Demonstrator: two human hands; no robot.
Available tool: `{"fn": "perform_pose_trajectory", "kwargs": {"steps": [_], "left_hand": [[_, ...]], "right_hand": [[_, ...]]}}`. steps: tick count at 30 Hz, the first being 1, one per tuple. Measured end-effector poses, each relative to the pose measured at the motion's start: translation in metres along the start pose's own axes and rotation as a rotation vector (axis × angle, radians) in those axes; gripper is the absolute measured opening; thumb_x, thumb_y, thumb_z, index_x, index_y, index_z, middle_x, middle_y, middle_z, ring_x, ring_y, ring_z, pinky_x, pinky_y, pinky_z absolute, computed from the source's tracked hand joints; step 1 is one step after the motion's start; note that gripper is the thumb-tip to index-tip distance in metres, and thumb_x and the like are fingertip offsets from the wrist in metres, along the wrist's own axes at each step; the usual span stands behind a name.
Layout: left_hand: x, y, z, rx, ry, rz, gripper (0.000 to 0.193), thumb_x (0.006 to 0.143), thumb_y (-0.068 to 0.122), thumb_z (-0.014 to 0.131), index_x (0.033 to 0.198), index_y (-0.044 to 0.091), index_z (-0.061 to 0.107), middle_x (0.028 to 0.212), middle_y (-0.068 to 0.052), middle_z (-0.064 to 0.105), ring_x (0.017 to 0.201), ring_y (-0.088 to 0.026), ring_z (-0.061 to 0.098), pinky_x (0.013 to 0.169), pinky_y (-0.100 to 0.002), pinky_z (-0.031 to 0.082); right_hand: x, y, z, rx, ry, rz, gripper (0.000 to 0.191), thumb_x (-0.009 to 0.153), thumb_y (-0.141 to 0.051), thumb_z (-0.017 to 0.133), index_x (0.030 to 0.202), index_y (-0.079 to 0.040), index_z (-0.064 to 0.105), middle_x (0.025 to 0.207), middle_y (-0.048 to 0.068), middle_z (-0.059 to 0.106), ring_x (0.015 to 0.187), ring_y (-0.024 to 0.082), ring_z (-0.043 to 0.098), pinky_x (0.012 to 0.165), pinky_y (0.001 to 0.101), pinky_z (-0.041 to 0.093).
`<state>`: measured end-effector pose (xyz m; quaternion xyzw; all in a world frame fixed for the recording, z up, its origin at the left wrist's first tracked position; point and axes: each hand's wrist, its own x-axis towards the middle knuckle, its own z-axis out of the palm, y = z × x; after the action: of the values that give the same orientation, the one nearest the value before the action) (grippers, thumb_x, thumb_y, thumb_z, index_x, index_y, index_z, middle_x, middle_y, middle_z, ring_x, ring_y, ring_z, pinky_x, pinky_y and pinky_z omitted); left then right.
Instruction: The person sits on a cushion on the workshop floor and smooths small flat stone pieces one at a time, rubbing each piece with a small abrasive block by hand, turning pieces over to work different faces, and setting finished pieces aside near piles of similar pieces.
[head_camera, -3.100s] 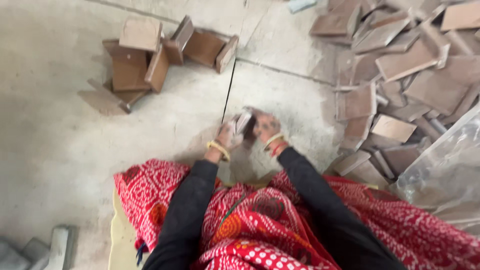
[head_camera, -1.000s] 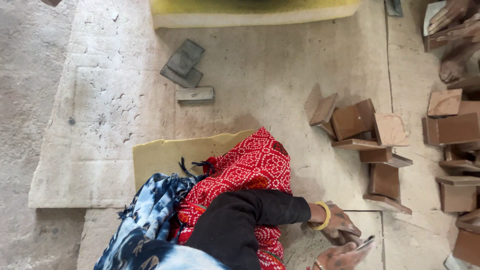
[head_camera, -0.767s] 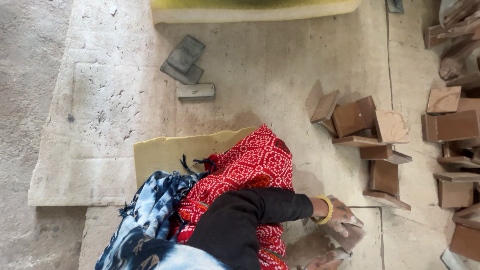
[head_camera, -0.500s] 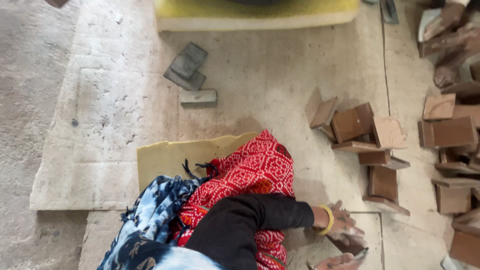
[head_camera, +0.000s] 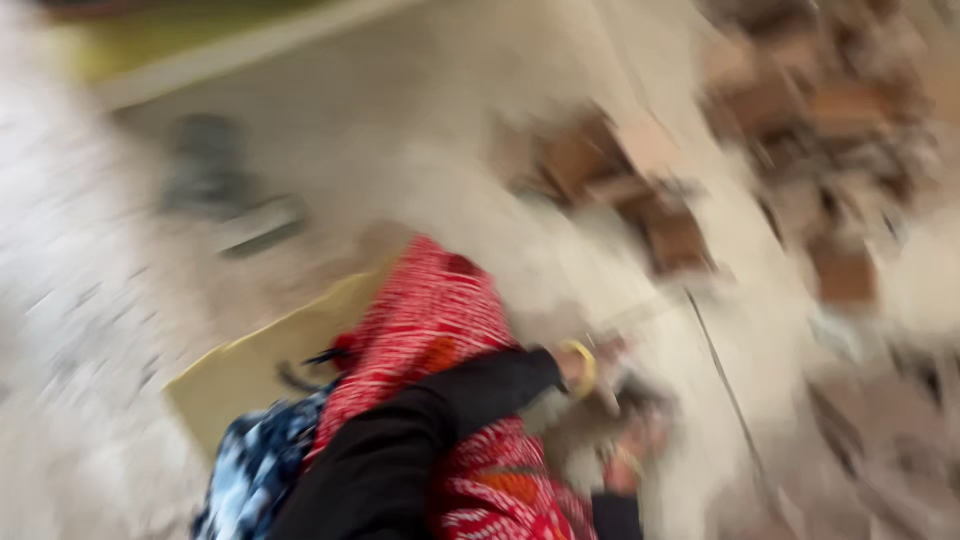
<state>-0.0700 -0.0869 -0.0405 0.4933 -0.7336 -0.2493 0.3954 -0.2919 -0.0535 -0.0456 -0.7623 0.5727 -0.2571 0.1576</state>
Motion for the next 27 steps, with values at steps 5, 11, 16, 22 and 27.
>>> {"fn": "perform_pose_trajectory", "kwargs": {"steps": [5,11,16,22,27], "left_hand": [[-0.003,-0.012,0.017,0.189,-0.245,-0.169,0.081,0.068,0.043,0.078,0.129,-0.005,0.056,0.14,-0.031,0.052,0.134,-0.041,0.051,0.114,-0.043,0.042],[-0.015,0.023,-0.019,-0.039,-0.223,-0.357,0.12,0.055,0.03,0.085,0.15,0.003,0.017,0.14,-0.028,0.047,0.126,-0.045,0.053,0.103,-0.046,0.048],[-0.017,0.04,-0.023,0.013,-0.144,-0.299,0.114,0.058,0.03,0.085,0.145,-0.005,0.02,0.135,-0.031,0.048,0.125,-0.047,0.053,0.105,-0.047,0.048],[-0.026,0.025,0.004,0.022,-0.077,-0.253,0.118,0.056,0.031,0.086,0.144,-0.014,0.022,0.133,-0.036,0.047,0.121,-0.05,0.053,0.101,-0.049,0.048],[-0.032,0.022,0.012,0.214,-0.121,-0.131,0.084,0.079,0.03,0.08,0.142,-0.003,0.035,0.132,-0.029,0.053,0.125,-0.045,0.057,0.109,-0.048,0.049]], "right_hand": [[-0.027,0.009,-0.009,-0.094,0.28,-0.269,0.051,0.116,-0.026,0.041,0.166,-0.021,0.031,0.165,0.01,0.041,0.136,0.04,0.06,0.111,0.052,0.052],[0.012,-0.041,-0.024,-0.379,0.18,-0.034,0.061,0.108,-0.014,0.053,0.165,-0.015,0.031,0.169,0.011,0.03,0.138,0.04,0.055,0.114,0.0529,0.043],[0.025,-0.057,-0.047,-0.395,-0.104,0.142,0.083,0.086,0.004,0.054,0.163,-0.016,0.032,0.17,0.007,0.03,0.127,0.046,0.055,0.102,0.0495,0.05],[0.019,-0.074,-0.041,-0.348,-0.052,0.025,0.08,0.087,0.01,0.05,0.161,-0.016,0.037,0.17,0.008,0.032,0.099,0.034,0.068,0.072,0.0417,0.059],[0.01,-0.099,-0.048,-0.413,-0.045,-0.229,0.081,0.083,0.001,0.058,0.161,-0.017,0.039,0.167,0.001,0.036,0.096,0.034,0.068,0.079,0.0424,0.058]]}}
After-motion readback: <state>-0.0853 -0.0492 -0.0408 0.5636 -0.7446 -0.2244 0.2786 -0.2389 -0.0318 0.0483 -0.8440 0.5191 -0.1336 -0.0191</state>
